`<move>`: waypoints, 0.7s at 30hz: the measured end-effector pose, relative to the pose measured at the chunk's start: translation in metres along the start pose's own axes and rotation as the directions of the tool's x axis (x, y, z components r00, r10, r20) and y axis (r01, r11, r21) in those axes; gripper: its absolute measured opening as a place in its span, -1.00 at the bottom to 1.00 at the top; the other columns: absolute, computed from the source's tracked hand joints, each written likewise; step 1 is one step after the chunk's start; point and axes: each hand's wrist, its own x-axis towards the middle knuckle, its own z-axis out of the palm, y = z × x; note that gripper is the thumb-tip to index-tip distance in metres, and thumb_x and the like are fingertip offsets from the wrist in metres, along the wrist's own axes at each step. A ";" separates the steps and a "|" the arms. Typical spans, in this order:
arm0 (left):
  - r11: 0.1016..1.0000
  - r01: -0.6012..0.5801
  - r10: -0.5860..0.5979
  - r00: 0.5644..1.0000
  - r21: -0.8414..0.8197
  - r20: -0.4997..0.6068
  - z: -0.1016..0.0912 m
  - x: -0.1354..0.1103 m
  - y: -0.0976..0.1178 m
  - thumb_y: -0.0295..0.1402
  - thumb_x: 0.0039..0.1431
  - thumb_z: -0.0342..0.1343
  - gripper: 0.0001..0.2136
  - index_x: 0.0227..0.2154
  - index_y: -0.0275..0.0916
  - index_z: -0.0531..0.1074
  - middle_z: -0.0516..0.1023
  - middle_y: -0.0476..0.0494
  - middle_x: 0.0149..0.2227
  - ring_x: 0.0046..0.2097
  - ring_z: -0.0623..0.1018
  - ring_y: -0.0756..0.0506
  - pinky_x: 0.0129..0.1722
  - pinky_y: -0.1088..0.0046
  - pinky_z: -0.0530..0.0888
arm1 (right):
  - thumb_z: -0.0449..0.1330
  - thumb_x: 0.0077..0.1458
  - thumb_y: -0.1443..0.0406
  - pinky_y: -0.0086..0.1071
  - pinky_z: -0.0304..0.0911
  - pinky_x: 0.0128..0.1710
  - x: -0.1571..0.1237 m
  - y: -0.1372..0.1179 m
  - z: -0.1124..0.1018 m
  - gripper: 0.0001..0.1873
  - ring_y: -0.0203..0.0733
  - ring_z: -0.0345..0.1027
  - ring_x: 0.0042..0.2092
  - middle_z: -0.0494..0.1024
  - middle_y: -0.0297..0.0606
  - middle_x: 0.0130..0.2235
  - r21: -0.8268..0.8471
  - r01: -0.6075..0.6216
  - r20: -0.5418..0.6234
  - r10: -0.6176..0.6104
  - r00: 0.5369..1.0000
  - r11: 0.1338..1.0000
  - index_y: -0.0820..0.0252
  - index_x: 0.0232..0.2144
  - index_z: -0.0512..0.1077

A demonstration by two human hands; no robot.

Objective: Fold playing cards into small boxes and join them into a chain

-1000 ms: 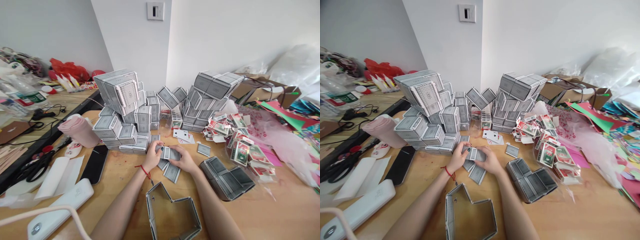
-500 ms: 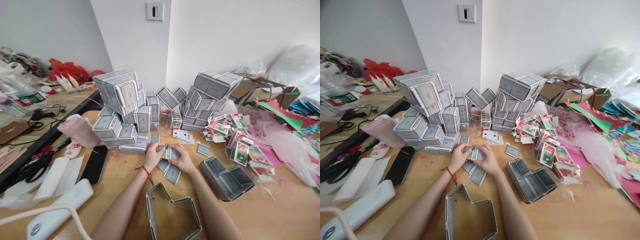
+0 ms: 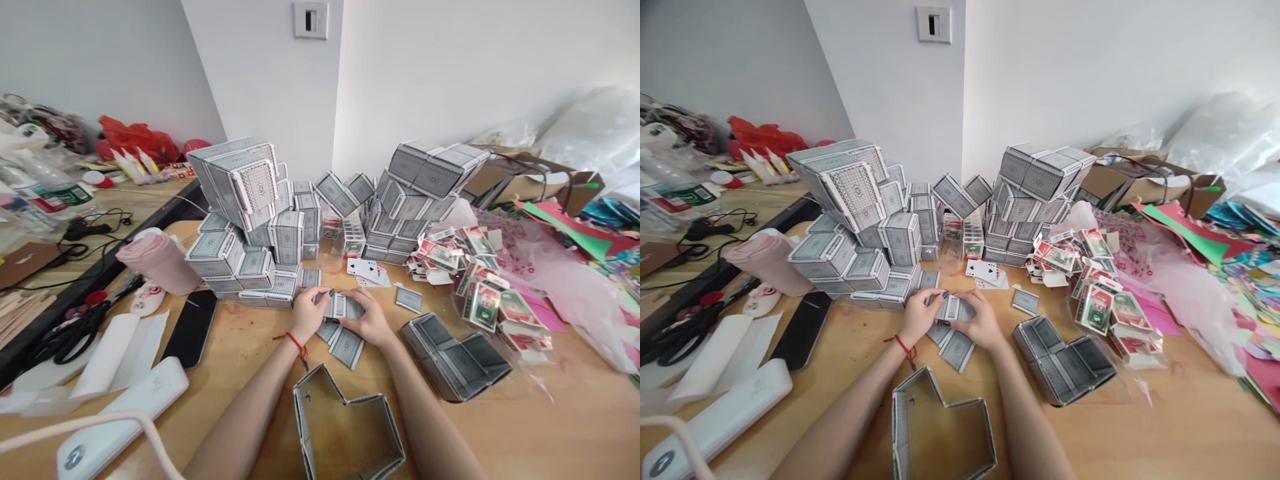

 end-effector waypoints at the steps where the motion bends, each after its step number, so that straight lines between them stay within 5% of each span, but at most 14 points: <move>1: 1.000 0.003 -0.003 1.000 0.004 -0.009 0.000 0.000 0.000 -0.35 0.04 0.02 -0.86 -0.38 -0.24 0.46 0.52 -0.10 -0.34 -0.27 0.48 -0.05 -0.23 0.39 0.38 | 0.30 -0.26 0.23 -0.23 0.19 -0.13 0.000 0.000 0.000 -0.47 -0.09 0.28 -0.15 0.38 -0.20 -0.19 -0.001 -0.002 0.003 0.002 1.000 1.000 0.11 -0.14 0.34; 21: 0.991 0.068 -0.075 0.996 -0.119 -0.056 0.000 -0.004 0.006 -0.31 0.02 0.04 -0.82 -0.38 -0.23 0.50 0.54 -0.14 -0.37 -0.31 0.49 -0.07 -0.28 0.43 0.37 | 0.31 -0.28 0.24 -0.23 0.19 -0.14 -0.004 -0.006 -0.003 -0.48 -0.09 0.30 -0.19 0.39 -0.19 -0.22 0.010 -0.005 -0.048 0.005 0.999 1.000 0.14 -0.16 0.38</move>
